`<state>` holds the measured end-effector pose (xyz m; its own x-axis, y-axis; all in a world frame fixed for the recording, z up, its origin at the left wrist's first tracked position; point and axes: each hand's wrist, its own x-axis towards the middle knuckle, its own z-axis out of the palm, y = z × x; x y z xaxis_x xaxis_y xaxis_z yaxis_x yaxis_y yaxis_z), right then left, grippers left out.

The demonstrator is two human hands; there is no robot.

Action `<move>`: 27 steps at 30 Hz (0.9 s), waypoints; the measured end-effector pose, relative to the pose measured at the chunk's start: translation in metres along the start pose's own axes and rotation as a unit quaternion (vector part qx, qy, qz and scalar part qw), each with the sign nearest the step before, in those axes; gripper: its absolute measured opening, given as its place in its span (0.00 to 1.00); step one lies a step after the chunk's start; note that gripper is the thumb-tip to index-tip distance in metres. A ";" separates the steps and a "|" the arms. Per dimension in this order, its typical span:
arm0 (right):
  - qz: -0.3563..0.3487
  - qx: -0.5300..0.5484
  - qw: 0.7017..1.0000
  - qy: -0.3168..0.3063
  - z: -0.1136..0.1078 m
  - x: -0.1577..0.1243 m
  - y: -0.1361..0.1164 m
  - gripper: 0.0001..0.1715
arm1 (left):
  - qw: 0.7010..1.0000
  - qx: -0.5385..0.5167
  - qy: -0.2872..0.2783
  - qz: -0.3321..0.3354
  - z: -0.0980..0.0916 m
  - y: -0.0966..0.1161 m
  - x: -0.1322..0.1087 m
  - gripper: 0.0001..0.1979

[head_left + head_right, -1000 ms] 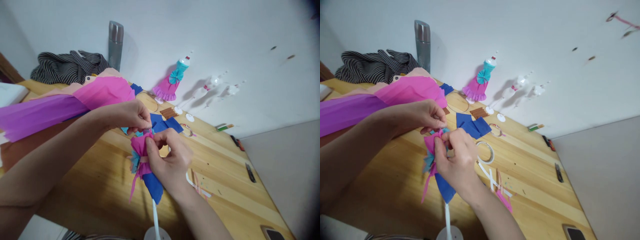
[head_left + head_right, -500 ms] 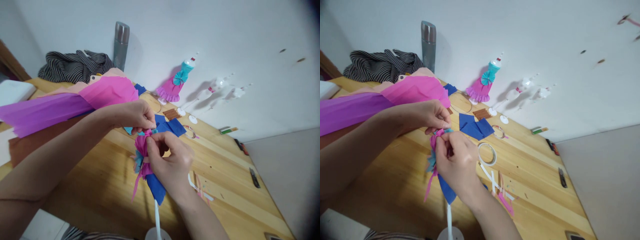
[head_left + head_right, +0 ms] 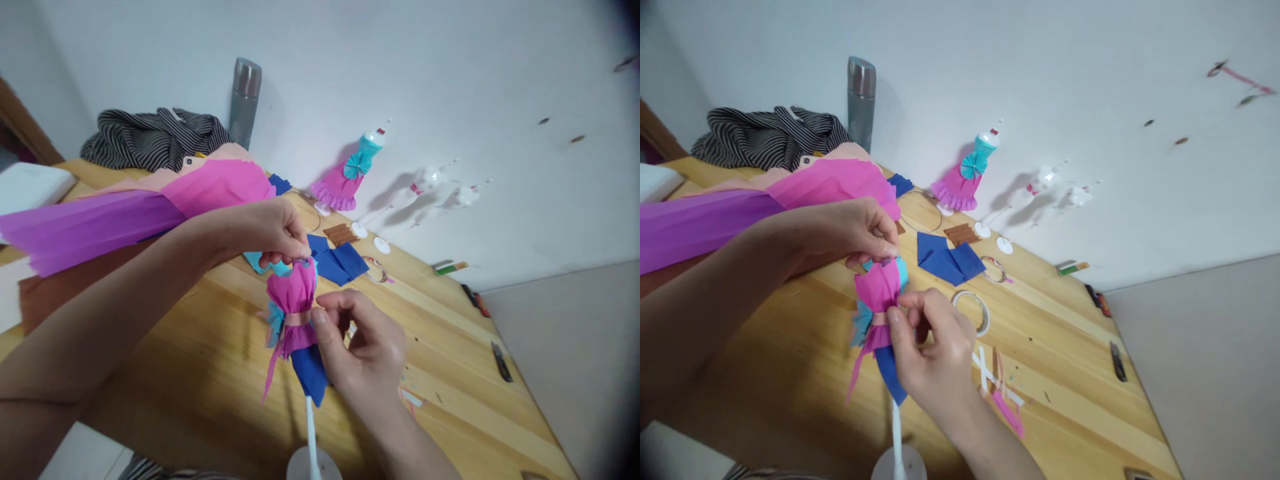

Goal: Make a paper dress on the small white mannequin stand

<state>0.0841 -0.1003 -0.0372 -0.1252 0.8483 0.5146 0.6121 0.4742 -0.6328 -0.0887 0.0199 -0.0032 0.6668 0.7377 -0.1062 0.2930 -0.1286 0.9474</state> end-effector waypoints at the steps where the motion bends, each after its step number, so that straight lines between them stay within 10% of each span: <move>1: -0.008 0.000 1.000 -0.001 -0.002 -0.003 0.000 0.02 | 1.000 -0.001 0.001 0.001 0.000 0.001 -0.001 0.09; 27: -0.047 -0.060 0.995 0.069 -0.007 0.013 -0.017 0.10 | 0.998 0.052 0.010 0.018 -0.001 0.018 -0.013 0.11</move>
<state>0.0779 -0.0987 -0.0156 -0.0825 0.7574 0.6477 0.6924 0.5110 -0.5093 -0.0925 0.0086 0.0149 0.6643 0.7446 -0.0660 0.3392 -0.2215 0.9143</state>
